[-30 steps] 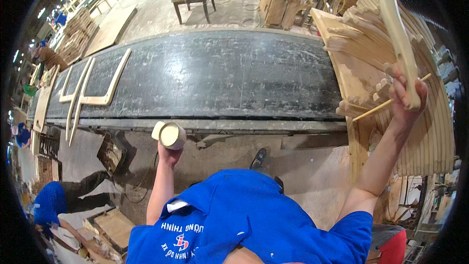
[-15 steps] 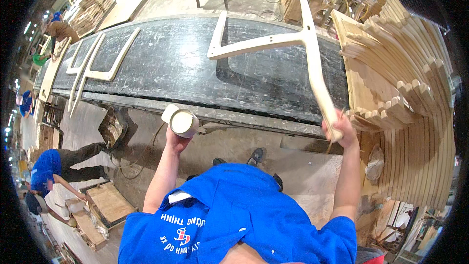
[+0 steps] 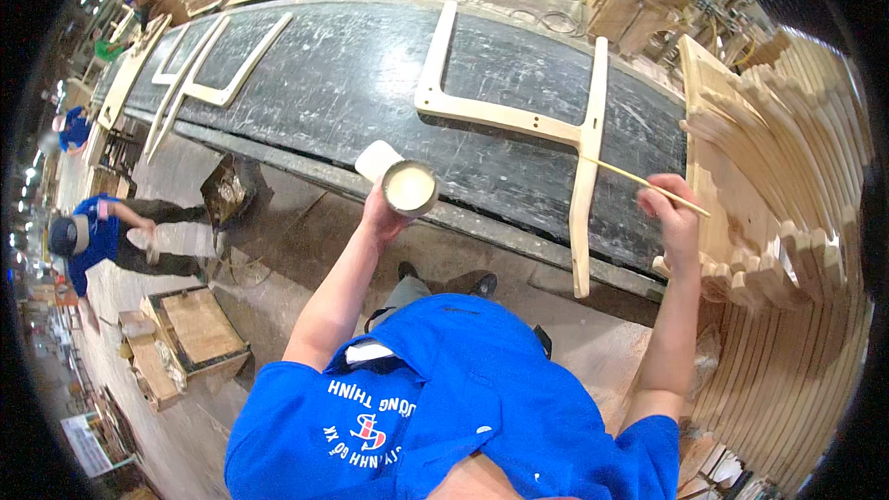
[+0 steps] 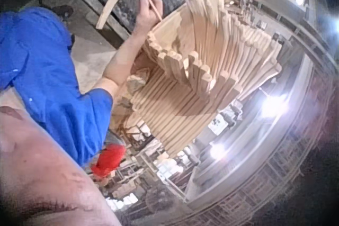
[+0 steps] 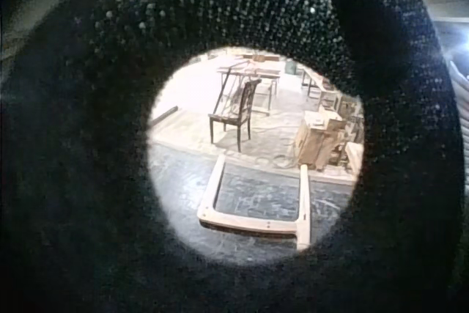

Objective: The person applies a light-colored finish to wooden chair leg frames using a small brush and a cup of finish. They repeatedly dip the brush, paint the edges and surfaces of each frame, and place the finished pieces on a nearby rack.

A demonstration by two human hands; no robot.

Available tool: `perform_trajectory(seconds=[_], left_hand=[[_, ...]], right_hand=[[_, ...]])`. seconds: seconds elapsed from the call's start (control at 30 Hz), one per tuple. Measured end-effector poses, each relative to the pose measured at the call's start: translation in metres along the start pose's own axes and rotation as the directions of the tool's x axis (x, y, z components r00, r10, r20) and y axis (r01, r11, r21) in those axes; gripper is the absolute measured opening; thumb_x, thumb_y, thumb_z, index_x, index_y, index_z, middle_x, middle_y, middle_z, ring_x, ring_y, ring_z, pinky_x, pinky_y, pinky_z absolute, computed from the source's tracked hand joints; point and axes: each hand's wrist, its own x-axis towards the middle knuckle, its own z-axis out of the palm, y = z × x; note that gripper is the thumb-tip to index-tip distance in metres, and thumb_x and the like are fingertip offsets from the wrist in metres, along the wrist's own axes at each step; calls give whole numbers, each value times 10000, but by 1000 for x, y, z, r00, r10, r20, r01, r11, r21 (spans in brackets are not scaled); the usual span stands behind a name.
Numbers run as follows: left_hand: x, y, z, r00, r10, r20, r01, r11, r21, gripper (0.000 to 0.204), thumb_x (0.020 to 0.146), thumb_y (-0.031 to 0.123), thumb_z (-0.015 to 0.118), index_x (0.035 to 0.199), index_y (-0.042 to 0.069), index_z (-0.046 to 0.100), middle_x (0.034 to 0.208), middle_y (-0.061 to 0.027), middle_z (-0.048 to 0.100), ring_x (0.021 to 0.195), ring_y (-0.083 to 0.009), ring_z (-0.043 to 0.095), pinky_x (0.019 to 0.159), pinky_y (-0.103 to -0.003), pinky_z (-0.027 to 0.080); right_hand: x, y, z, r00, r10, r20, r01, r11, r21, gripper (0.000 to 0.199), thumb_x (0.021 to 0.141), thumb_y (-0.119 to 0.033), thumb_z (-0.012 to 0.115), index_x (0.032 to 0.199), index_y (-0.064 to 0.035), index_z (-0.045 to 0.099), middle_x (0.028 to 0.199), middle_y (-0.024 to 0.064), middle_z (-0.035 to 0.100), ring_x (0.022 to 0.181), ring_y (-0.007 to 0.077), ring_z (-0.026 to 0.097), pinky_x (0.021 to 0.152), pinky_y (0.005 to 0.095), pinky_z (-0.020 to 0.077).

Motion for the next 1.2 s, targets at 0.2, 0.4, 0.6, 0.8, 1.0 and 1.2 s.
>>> perform_trajectory(seconds=[0.2, 0.4, 0.6, 0.8, 1.0, 1.2], left_hand=[[26, 0, -1, 1000, 16, 6, -16, 993, 113, 483, 960, 403, 237, 1247, 84, 457, 1145, -95, 581, 1018, -247, 593, 801, -443, 533], [52, 27, -8, 998, 61, -34, -52, 974, 220, 532, 963, 427, 209, 1258, 48, 437, 1183, -117, 552, 1036, -263, 580, 792, -437, 530], [80, 64, -21, 990, 52, -130, -24, 978, 205, 477, 957, 414, 295, 1217, 46, 450, 1105, -104, 586, 944, -222, 620, 744, -422, 551], [117, 95, -38, 999, 13, -45, -11, 999, 37, 465, 962, 404, 279, 1228, 65, 453, 1150, -103, 570, 1012, -242, 595, 813, -467, 515], [152, 100, -39, 999, 47, -12, -47, 999, 5, 513, 957, 431, 265, 1238, 41, 444, 1168, -117, 562, 1019, -244, 594, 816, -435, 522], [183, 80, -13, 998, 48, -41, -48, 999, -3, 509, 956, 446, 249, 1242, 67, 431, 1139, -101, 574, 990, -231, 608, 771, -422, 541]], right_hand=[[47, -16, 149, 929, -295, 223, 254, 947, 195, 116, 873, -118, 579, 853, -5, 598, 740, 49, 619, 678, 104, 576, 603, 222, 456], [89, -9, 242, 852, -383, 357, 445, 889, -109, 194, 881, -182, 577, 789, -11, 568, 581, 64, 545, 494, 111, 473, 471, 280, 380], [129, 27, 292, 919, 231, 319, -319, 912, 258, 190, 892, -192, 558, 811, -21, 573, 643, 63, 607, 531, 113, 557, 469, 232, 424], [143, 64, 295, 912, 284, 296, -409, 675, 613, 150, 882, -166, 565, 903, -17, 563, 768, 120, 632, 647, 174, 599, 580, 271, 480], [155, 82, 305, 911, 340, 233, -392, 542, 743, 103, 874, -127, 557, 913, -33, 570, 813, 90, 632, 689, 171, 596, 620, 276, 483], [170, 117, 308, 807, 551, 214, -471, 380, 796, 169, 882, -226, 578, 818, -72, 557, 734, 67, 614, 625, 145, 573, 542, 285, 470]])
